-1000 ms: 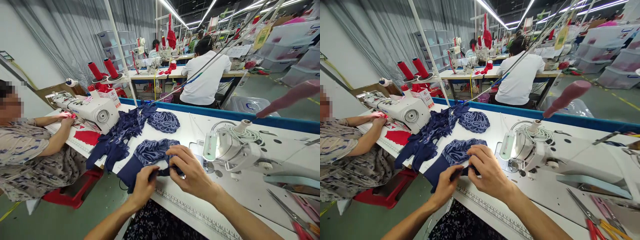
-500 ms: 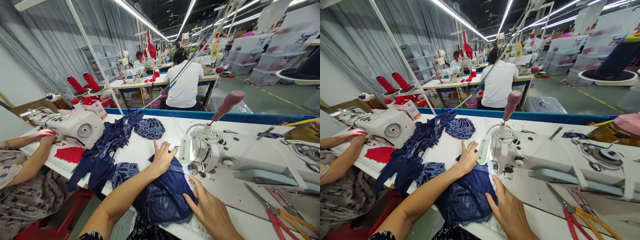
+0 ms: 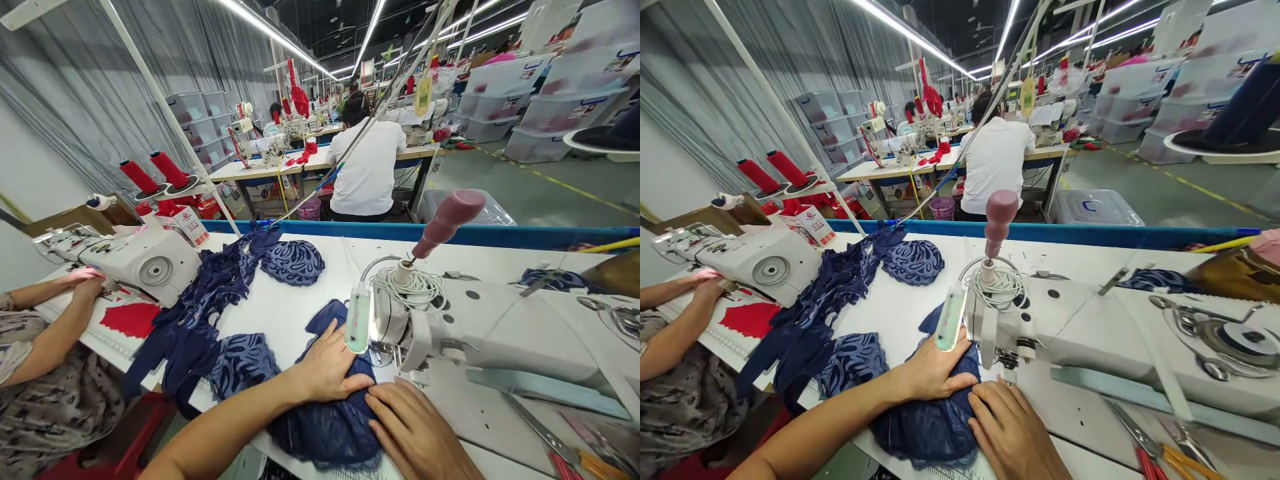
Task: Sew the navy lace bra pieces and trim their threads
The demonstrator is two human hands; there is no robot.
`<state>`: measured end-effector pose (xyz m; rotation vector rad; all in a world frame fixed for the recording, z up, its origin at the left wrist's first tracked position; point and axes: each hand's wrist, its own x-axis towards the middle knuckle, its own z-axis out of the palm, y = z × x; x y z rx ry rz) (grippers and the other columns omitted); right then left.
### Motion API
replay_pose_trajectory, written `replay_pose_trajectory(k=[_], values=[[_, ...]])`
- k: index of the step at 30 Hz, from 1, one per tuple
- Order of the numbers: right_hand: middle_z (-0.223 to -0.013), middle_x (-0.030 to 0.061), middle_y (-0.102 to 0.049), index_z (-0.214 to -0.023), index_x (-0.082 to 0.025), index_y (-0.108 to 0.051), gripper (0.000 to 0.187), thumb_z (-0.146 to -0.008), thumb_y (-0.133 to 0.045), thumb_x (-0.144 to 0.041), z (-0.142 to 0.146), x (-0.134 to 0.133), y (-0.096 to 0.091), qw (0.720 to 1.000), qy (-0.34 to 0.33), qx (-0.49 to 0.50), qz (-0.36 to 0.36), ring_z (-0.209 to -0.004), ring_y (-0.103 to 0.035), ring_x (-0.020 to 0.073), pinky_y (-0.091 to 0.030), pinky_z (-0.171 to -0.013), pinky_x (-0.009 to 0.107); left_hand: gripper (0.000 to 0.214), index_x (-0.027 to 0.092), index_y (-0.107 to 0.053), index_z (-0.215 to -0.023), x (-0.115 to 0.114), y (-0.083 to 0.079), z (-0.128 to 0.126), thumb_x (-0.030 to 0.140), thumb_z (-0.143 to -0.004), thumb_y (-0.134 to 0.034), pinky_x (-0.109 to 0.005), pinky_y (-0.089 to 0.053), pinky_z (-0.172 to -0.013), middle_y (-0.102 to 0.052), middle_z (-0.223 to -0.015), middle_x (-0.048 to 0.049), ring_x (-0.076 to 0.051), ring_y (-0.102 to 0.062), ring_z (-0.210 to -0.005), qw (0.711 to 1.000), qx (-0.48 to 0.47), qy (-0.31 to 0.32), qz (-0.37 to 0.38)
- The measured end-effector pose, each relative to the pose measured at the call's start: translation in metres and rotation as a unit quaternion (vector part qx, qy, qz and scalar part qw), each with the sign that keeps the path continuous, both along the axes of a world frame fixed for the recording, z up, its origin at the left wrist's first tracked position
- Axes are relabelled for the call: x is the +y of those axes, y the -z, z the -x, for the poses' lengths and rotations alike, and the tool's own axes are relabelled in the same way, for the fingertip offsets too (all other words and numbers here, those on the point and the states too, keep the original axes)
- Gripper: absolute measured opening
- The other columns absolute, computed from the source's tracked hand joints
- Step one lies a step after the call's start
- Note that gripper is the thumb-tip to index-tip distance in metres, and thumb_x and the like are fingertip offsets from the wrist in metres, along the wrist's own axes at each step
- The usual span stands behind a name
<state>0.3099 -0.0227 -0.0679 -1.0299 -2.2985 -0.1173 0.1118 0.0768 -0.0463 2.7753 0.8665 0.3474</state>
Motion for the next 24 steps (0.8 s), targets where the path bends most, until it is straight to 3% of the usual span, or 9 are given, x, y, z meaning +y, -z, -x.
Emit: replay_pose_trajectory(k=[4, 8, 12, 16, 24], values=[[-0.109, 0.0045, -0.066, -0.114, -0.019, -0.064, 0.024, -0.101, -0.044, -0.018, -0.003, 0.000, -0.008, 0.999, 0.044, 0.017, -0.003, -0.100, -0.060, 0.0188, -0.039, -0.096, 0.036, 0.073, 0.020, -0.027, -0.150, 0.021, -0.006, -0.008, 0.053, -0.092, -0.057, -0.051, -0.023, -0.123, -0.035, -0.157, -0.0144, -0.029, -0.034, -0.145, 0.999, -0.016, 0.040, 0.016], [-0.108, 0.0028, -0.067, -0.116, -0.020, -0.064, 0.028, -0.103, -0.039, -0.020, 0.001, 0.002, -0.015, 0.998, 0.060, 0.036, 0.005, -0.094, -0.061, 0.0161, -0.039, -0.089, 0.033, 0.074, 0.018, -0.028, -0.149, 0.029, -0.010, -0.012, 0.051, -0.092, -0.061, -0.049, -0.023, -0.123, -0.037, -0.156, -0.0144, -0.028, -0.034, -0.145, 0.998, -0.013, 0.060, 0.018], [-0.110, 0.0041, -0.067, -0.115, -0.019, -0.065, 0.027, -0.103, -0.041, -0.023, 0.002, 0.002, -0.015, 0.998, 0.064, 0.030, 0.004, -0.098, -0.060, 0.0176, -0.038, -0.092, 0.034, 0.065, 0.016, -0.035, -0.144, 0.013, -0.019, -0.010, 0.043, -0.092, -0.063, -0.051, -0.031, -0.119, -0.045, -0.149, -0.0167, -0.030, -0.040, -0.141, 0.999, 0.008, 0.024, 0.024], [-0.110, 0.0041, -0.067, -0.115, -0.019, -0.065, 0.027, -0.102, -0.042, -0.022, 0.001, 0.000, -0.014, 0.998, 0.066, 0.017, -0.001, -0.098, -0.060, 0.0178, -0.037, -0.093, 0.036, 0.039, 0.015, -0.042, -0.137, -0.012, -0.015, -0.001, 0.022, -0.099, -0.046, -0.049, -0.038, -0.115, -0.056, -0.137, -0.0144, -0.027, -0.046, -0.136, 0.999, 0.024, 0.040, 0.017], [-0.113, 0.0050, -0.067, -0.118, -0.020, -0.063, 0.027, -0.101, -0.043, -0.020, 0.003, -0.001, -0.009, 0.997, 0.080, 0.021, 0.011, -0.095, -0.060, 0.0190, -0.036, -0.095, 0.039, 0.039, 0.016, -0.046, -0.135, -0.014, 0.000, 0.006, 0.029, -0.098, -0.047, -0.047, -0.037, -0.117, -0.058, -0.135, -0.0134, -0.024, -0.053, -0.129, 0.998, -0.060, 0.008, 0.035]])
